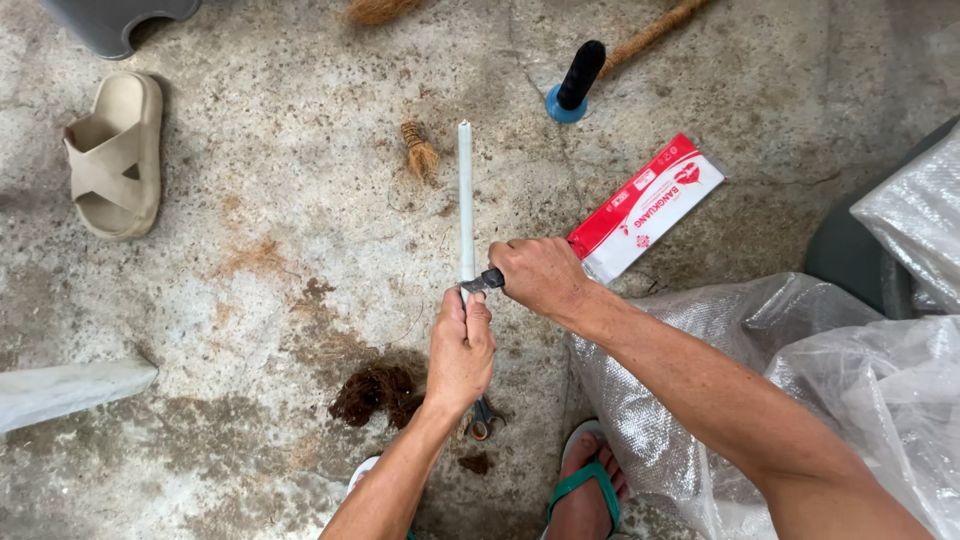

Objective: The person trims the bristles of a coir broom using scissors and then uses a utility knife to cut and shape a white PVC pipe. The person is sitting on the floor during the task.

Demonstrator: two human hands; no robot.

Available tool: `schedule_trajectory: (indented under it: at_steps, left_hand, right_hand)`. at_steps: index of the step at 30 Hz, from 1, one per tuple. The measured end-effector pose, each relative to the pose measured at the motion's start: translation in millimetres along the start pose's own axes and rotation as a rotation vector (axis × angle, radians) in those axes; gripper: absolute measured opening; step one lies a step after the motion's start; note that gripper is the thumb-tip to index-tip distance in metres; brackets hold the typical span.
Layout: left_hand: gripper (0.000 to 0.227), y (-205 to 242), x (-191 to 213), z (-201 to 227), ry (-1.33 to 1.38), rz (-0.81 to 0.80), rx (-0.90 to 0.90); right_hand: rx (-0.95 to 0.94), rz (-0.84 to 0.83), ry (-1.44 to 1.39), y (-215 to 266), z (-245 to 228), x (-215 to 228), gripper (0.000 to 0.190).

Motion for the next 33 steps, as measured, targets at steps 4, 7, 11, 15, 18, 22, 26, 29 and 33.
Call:
schedule_trajectory:
  at_steps: [4,7,11,15,18,22,26,29,33]
  left_hand:
    - [0.029,0.8,0.1,2.8,-0.031,-0.077,0.042]
    - [0.028,2.1,-2.3,3.0,0.038,-0.129,0.035]
    - [0.031,0.6,-7.3,2.0,0.079,-0.162,-0.009]
    - [0.034,3.8,-8.6,3.9,0.07,-0.127,-0.107]
    - [0.035,5.3,-6.7,8.0,0.088,-0.106,-0.17]
    - [0.036,3.4,-8.3,6.4,0.08,-0.097,-0.087]
    - [0.034,-4.5,-8.8,0.8,-0.015,-0.073,0.07]
    - [0.032,-4.8,-7.2,4.3,0.005,-0.017,-0.008]
    - [0.031,-5.9,-11.7,-2.4,0.074,-0.078,0.047]
  right_hand:
    - [-0.198,-0.38,-0.237,4.5,3.5,-5.7,0.016]
    - [-0.156,-0.378,-0.348,18.1,0.1,6.7,0.015]
    - [-0.081,-0.143,-0.152,26.9,-6.3,14.0,0.012]
    - [-0.028,-0.001,-0.074,32.1,-6.2,20.2,0.015]
    - [-0.021,0.031,-0.071,33.2,-6.0,25.3,0.012]
    - [-0.127,-0.126,-0.084,33.7,-3.0,23.7,0.015]
    - [-0.293,-0.352,-0.357,34.2,-3.2,10.6,0.02]
    - [-0.303,-0.335,-0.325,33.5,-4.7,10.1,0.019]
    - [-0.17,-0.09,-0.131,34.7,-7.6,27.1,0.017]
Point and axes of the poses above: each hand's wrist, its own y-axis away from the middle knuckle, its own x-axis out of the back of the hand, z = x × y, the point moved 5 cm from there along -y, towards the middle knuckle, and after that the axes turned 14 degrees about x, right-handed, at the moved point
